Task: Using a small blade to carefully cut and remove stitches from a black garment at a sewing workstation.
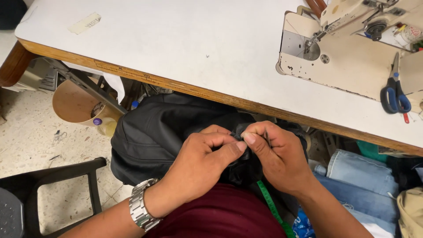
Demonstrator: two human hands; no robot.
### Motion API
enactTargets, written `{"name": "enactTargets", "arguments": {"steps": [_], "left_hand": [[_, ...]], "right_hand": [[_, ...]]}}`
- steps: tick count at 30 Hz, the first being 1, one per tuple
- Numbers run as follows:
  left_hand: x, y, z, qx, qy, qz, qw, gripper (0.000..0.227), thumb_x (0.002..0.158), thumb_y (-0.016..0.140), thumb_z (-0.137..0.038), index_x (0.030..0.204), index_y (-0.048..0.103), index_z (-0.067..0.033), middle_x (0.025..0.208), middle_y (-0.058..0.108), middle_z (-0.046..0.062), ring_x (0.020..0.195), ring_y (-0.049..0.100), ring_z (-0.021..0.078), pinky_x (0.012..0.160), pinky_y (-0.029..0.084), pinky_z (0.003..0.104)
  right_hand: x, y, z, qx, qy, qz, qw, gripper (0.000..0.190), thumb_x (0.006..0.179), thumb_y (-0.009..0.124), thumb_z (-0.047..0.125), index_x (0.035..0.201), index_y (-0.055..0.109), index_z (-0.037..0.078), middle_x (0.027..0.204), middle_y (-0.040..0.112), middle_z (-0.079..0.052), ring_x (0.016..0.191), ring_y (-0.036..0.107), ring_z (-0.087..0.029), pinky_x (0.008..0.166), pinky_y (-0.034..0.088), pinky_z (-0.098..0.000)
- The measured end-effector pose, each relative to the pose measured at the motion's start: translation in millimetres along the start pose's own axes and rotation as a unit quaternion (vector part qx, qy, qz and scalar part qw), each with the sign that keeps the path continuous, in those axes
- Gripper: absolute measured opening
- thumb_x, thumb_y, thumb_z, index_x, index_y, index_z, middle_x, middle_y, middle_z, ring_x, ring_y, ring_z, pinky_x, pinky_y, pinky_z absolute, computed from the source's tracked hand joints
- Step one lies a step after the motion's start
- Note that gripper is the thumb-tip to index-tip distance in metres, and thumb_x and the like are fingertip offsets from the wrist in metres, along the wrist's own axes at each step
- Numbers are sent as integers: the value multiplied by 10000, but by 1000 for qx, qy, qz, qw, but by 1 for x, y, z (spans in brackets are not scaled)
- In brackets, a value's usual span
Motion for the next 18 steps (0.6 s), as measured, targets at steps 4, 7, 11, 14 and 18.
{"name": "enactTargets", "arguments": {"steps": [4,7,11,14,18], "left_hand": [[7,-4,-12,-23,42,-24,999,251,909,714,-302,773,827,-125,898,684,-28,1015,644,81,902,488,243],[13,-11,-27,-63,38,-44,996,235,892,716,-205,694,780,-95,947,722,-2,969,690,81,846,522,238],[17,-25,-52,-55,110,-81,989,184,901,699,-162,731,726,-101,838,710,-22,784,644,95,721,503,267],[25,-34,-75,-30,193,-97,976,154,911,686,-145,764,707,-105,843,679,-23,745,606,93,688,471,270],[64,-40,-79,-19,185,-126,974,140,884,708,-155,754,728,-108,876,718,-52,775,628,71,719,483,239]], "right_hand": [[18,-8,20,-16,-44,4,999,221,1030,561,239,934,690,88,840,711,15,771,639,-109,729,526,-257],[33,-15,37,-45,-74,14,996,255,1034,544,264,897,678,96,797,692,22,700,602,-97,656,490,-242],[57,-35,50,-89,-67,-14,994,192,998,620,246,903,697,98,793,708,37,708,619,-83,673,509,-239],[80,-49,52,-89,-14,-17,996,215,978,645,291,861,703,120,759,693,57,709,607,-77,686,501,-247],[111,-52,26,10,58,-40,997,231,978,677,278,830,688,101,740,612,49,713,545,-73,666,472,-244]]}}
Point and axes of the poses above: each hand's wrist, its own x-axis towards the middle knuckle, its own y-axis out of the palm, z = x × y, the point moved 7 cm from there along x, towards the middle knuckle
